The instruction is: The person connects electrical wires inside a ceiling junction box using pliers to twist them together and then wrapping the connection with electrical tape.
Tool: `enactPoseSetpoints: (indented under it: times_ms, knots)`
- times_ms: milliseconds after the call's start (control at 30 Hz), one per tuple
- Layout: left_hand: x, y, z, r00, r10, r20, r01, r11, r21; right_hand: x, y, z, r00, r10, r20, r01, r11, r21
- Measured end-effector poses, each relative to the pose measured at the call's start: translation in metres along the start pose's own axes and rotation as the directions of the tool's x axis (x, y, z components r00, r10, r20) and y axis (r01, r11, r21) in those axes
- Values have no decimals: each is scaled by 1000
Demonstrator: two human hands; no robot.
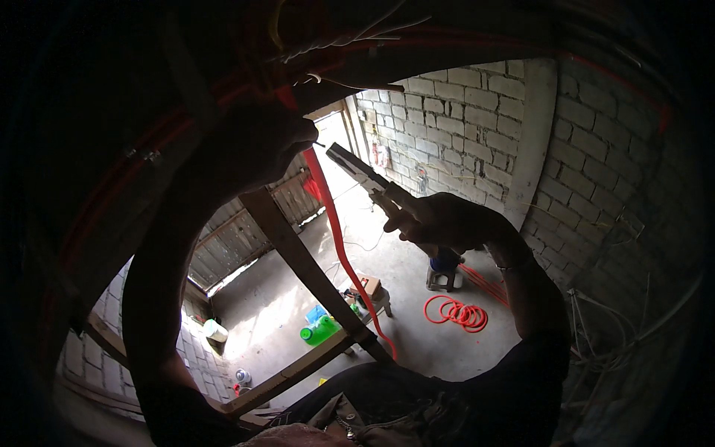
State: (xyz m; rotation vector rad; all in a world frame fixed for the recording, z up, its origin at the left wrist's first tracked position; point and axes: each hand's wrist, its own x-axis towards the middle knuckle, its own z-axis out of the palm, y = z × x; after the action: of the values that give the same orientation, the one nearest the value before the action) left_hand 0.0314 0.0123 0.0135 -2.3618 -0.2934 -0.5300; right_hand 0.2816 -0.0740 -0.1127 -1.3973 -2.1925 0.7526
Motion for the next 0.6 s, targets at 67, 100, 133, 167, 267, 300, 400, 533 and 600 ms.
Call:
enactPoseSetpoints:
  times_ms: [67,100,133,167,267,300,400,533,600]
  knots:
    - [0,0,-2,999,-5,31,5,1000,10,0,-4,-6,998,11,57,-13,999,36]
    - [1,0,-3,998,-8,62,7,1000,21,-1,-8,-10,998,10,59,-12,999,36]
    - [2,2,-7,998,-8,64,7,1000,21,-2,-12,-12,997,12,81,-14,1000,22]
    - [4,5,-12,983,-70,170,61,997,53,-1,-14,-14,995,15,103,-16,1000,8]
    - [2,8,-13,965,-127,230,116,991,60,0,-13,-14,996,-8,89,8,1000,1]
    - [1,9,-12,974,-124,188,121,992,29,0,-13,-14,996,-7,88,7,1000,2]
    - [5,10,-15,953,-152,261,138,988,69,0,-15,-18,996,-45,83,45,999,1]
    - [6,12,-19,950,-153,272,140,988,67,2,-12,-20,987,-103,120,104,995,-5]
    - [4,12,-17,963,-150,223,145,989,39,4,-9,-21,986,-122,114,126,992,-27]
